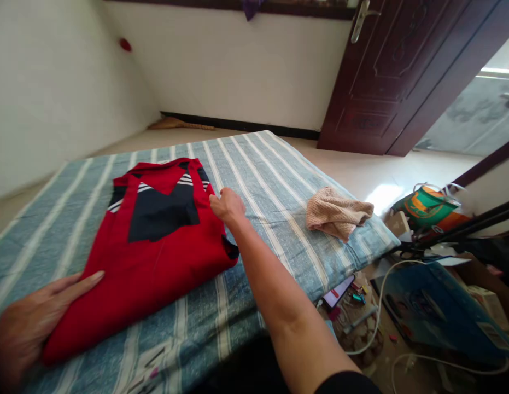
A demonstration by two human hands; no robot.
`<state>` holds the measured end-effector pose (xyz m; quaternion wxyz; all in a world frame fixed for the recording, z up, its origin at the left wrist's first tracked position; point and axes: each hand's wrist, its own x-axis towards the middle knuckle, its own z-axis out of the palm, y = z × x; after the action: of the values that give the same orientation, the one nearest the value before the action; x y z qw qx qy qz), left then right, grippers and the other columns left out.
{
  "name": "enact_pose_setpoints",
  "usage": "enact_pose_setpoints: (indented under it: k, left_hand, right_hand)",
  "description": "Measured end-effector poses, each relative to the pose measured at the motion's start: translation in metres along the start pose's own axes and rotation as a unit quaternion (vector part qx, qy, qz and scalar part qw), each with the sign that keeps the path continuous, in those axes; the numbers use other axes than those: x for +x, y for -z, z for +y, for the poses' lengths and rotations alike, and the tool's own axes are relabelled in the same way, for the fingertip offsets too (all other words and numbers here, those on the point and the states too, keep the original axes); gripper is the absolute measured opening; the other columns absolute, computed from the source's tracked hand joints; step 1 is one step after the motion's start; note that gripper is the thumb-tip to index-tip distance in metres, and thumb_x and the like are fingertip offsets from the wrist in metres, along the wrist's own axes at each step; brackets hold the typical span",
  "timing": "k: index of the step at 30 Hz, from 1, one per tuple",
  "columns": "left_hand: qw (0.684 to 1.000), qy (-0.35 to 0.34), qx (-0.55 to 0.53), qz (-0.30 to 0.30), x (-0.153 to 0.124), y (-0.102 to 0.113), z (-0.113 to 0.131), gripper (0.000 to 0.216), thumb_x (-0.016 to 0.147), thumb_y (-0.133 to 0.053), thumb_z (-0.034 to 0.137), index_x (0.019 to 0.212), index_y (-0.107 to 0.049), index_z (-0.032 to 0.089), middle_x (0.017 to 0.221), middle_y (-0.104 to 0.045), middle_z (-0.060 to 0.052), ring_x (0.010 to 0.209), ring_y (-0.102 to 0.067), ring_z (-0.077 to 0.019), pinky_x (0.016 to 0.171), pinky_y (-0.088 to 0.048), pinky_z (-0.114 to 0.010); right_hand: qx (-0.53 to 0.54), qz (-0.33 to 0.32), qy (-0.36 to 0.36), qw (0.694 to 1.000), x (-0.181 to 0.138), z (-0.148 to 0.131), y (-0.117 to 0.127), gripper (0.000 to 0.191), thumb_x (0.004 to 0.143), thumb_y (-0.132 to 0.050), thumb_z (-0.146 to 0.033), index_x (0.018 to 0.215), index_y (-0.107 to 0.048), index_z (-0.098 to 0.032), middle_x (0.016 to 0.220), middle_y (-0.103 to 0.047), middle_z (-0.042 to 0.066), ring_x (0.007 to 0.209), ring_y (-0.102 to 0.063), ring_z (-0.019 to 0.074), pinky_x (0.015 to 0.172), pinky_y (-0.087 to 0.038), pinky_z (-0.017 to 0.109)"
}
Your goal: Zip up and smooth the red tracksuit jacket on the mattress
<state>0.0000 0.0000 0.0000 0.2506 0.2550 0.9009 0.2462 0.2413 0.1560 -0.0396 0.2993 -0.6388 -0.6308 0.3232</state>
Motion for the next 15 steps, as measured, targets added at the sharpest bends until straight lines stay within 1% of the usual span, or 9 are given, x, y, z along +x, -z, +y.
enact_pose_setpoints:
  k: [2, 4, 6, 9, 12, 15]
  left_hand:
    - [1.0, 0.021, -0.008, 0.0, -0.012, 0.001, 0.01, 0.067, 0.062, -0.066, 0.044, 0.12, -0.062, 0.01, 0.085, -0.073, -0.005, 0.084, -0.068, -0.0274, 0.078, -0.055, -0.038]
    - [1.0, 0.027, -0.015, -0.002, -0.017, 0.002, 0.016, 0.069, 0.063, -0.066, 0.041, 0.124, -0.061, 0.009, 0.086, -0.072, -0.006, 0.085, -0.067, -0.0257, 0.081, -0.055, -0.037]
    - [0.999, 0.028, -0.023, 0.0, -0.017, 0.002, 0.016, 0.069, 0.064, -0.067, 0.041, 0.124, -0.061, 0.009, 0.081, -0.071, -0.004, 0.086, -0.067, -0.0257, 0.083, -0.054, -0.038]
    - [0.999, 0.023, -0.023, 0.005, -0.01, 0.001, 0.011, 0.066, 0.063, -0.069, 0.041, 0.12, -0.064, 0.009, 0.074, -0.071, -0.003, 0.089, -0.068, -0.0289, 0.085, -0.054, -0.042]
    - [1.0, 0.011, -0.018, 0.0, -0.002, 0.001, 0.002, 0.061, 0.064, -0.068, 0.044, 0.115, -0.064, 0.011, 0.079, -0.074, -0.003, 0.092, -0.07, -0.0308, 0.078, -0.057, -0.04]
    - [0.999, -0.031, -0.002, -0.017, 0.006, 0.0, -0.011, 0.048, 0.074, -0.055, 0.046, 0.111, -0.062, 0.016, 0.087, -0.075, 0.001, 0.093, -0.069, -0.0308, 0.065, -0.056, -0.035]
  right_hand:
    - [0.005, -0.017, -0.014, 1.0, 0.01, 0.009, -0.012, 0.039, 0.087, -0.052, -0.046, 0.107, -0.063, -0.014, 0.099, -0.065, 0.009, 0.099, -0.058, 0.0249, 0.087, -0.044, 0.036]
    - [0.017, -0.014, -0.019, 1.0, 0.013, 0.018, -0.021, 0.038, 0.087, -0.053, -0.047, 0.106, -0.063, -0.016, 0.096, -0.064, 0.007, 0.097, -0.058, 0.0228, 0.088, -0.044, 0.035]
    - [0.035, -0.011, -0.009, 0.999, 0.015, 0.025, -0.027, 0.037, 0.087, -0.053, -0.047, 0.104, -0.064, -0.016, 0.089, -0.063, 0.004, 0.092, -0.058, 0.0204, 0.087, -0.044, 0.033]
    - [0.066, -0.023, 0.021, 0.997, 0.015, 0.033, -0.031, 0.034, 0.087, -0.056, -0.043, 0.103, -0.065, -0.015, 0.077, -0.059, 0.0, 0.079, -0.057, 0.0163, 0.08, -0.044, 0.029]
    - [0.109, -0.026, 0.046, 0.993, 0.015, 0.041, -0.033, 0.032, 0.086, -0.058, -0.039, 0.108, -0.063, -0.015, 0.069, -0.055, -0.004, 0.07, -0.053, 0.0123, 0.073, -0.042, 0.025]
    - [0.109, -0.022, 0.06, 0.992, 0.014, 0.044, -0.034, 0.033, 0.085, -0.06, -0.037, 0.109, -0.063, -0.015, 0.067, -0.054, -0.005, 0.066, -0.051, 0.011, 0.071, -0.041, 0.023]
